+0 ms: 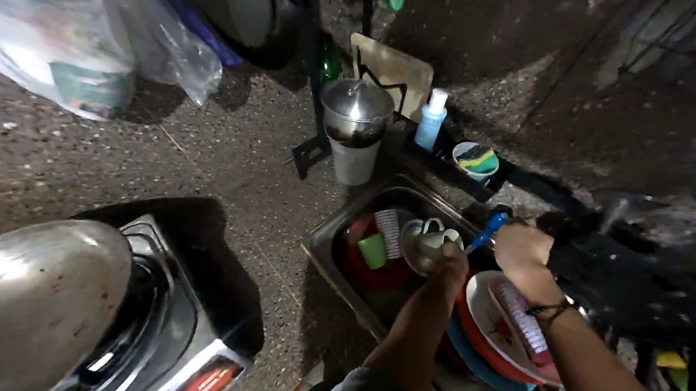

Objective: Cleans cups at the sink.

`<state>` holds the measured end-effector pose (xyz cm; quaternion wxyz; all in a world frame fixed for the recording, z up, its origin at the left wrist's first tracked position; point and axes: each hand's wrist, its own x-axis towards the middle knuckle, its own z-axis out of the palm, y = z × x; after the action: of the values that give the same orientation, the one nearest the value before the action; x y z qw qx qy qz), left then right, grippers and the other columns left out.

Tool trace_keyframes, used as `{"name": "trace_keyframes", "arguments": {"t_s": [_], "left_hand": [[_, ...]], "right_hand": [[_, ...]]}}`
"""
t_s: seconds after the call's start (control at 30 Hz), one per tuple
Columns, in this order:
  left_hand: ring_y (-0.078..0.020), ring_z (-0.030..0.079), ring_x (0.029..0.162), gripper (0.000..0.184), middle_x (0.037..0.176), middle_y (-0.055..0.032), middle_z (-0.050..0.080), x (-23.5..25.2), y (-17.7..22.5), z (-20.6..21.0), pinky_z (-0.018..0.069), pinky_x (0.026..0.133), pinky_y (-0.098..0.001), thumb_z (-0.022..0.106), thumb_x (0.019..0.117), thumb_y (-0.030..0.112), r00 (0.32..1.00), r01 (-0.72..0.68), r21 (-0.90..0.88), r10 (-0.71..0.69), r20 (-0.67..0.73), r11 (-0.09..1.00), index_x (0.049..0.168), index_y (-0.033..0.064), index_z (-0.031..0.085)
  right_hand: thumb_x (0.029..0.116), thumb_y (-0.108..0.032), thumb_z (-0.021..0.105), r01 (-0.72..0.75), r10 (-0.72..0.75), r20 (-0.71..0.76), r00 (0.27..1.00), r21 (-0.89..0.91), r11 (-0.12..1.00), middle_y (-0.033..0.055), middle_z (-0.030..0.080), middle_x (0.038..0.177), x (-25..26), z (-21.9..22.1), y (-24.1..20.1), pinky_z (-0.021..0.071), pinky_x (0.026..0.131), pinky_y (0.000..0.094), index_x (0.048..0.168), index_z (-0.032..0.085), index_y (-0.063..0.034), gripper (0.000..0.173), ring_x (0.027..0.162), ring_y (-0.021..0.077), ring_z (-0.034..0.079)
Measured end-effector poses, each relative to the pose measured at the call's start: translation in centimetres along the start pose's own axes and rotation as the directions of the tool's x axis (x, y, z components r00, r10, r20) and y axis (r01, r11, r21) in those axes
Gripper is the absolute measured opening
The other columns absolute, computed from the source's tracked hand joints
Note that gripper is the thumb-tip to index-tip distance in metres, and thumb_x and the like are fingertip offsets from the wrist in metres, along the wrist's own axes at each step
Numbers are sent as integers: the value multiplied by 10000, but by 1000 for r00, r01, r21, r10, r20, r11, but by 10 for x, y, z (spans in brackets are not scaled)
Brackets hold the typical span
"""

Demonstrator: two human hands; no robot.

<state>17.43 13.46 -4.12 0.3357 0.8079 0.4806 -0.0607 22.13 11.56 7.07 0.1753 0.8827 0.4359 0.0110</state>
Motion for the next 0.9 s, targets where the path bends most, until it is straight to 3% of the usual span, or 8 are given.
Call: {"name": "trace_keyframes", "arguments": {"t_s": [0.07, 0.17, 0.23, 0.3, 0.43, 0.57, 0.7, 0.9], "left_hand": [[-401, 444, 1419, 421, 1504, -285, 471, -7, 2, -6, 358, 1181, -481, 467, 1070, 112, 999, -29, -167, 23, -39, 985, 1428, -108, 488], [-358, 429, 1442, 462, 1520, -276, 461, -18, -5, -1, 338, 1204, -429, 516, 1063, 125, 991, -26, -577, -54, -121, 816, 1459, -103, 448], [-353, 421, 1449, 480, 1528, -271, 454, -25, -11, -7, 332, 1209, -426, 527, 1056, 124, 993, -28, -633, -53, -109, 774, 1469, -103, 437], [-352, 518, 1363, 433, 1438, -276, 542, -31, -17, -5, 402, 1159, -438, 512, 1071, 151, 975, -77, -679, -86, -204, 730, 1421, -103, 491], [-341, 660, 1163, 383, 1220, -247, 682, -13, -16, 7, 512, 1029, -453, 547, 1044, 229, 918, -116, -462, -82, -387, 879, 1246, -81, 648], [-352, 619, 1231, 419, 1279, -260, 644, 7, -20, 15, 483, 1071, -472, 486, 1077, 249, 960, -112, -374, 3, -278, 921, 1313, -81, 593], [-383, 482, 1387, 376, 1439, -275, 537, 11, -13, 19, 363, 1163, -465, 391, 1080, 67, 986, -129, 97, 138, -95, 987, 1368, -135, 521], [-471, 599, 1201, 323, 1298, -308, 602, 16, -8, 7, 500, 973, -591, 435, 1046, 39, 989, -145, 398, 148, 24, 906, 1286, -105, 597]], "right_hand": [[977, -81, 593, 8, -10, -41, 999, -41, 999, 313, 637, 1244, 3, 0, 4, 542, 860, 632, 1206, 640, 96, 294, 1146, 488, 637], [1013, -152, 553, 52, -54, -84, 995, -32, 998, 332, 648, 1216, 7, 6, 8, 535, 859, 655, 1185, 645, 102, 319, 1126, 501, 649], [1029, -125, 511, 105, -105, -52, 993, 5, 994, 336, 639, 1261, 9, 2, 9, 506, 949, 661, 1243, 628, 117, 344, 1186, 503, 625], [1058, -116, 489, 141, -140, 54, 989, -8, 990, 330, 618, 1297, -13, -18, 6, 478, 1006, 615, 1298, 597, 114, 349, 1230, 480, 598], [989, -73, 562, 36, -37, 100, 994, 11, 999, 300, 637, 1255, -10, -19, -1, 523, 904, 623, 1237, 634, 88, 304, 1175, 468, 626], [1023, -55, 528, 56, -78, 149, 986, 146, 988, 306, 625, 1264, -6, -8, 5, 497, 934, 632, 1250, 633, 76, 282, 1199, 481, 599], [948, 14, 607, 48, -45, -29, 999, 124, 991, 294, 649, 1154, 10, 4, 4, 554, 784, 601, 1093, 684, 73, 174, 1071, 472, 649], [976, 2, 590, 71, -89, 123, 988, 149, 986, 295, 627, 1224, -5, -12, 4, 548, 856, 574, 1154, 659, 81, 207, 1137, 449, 636]]}}
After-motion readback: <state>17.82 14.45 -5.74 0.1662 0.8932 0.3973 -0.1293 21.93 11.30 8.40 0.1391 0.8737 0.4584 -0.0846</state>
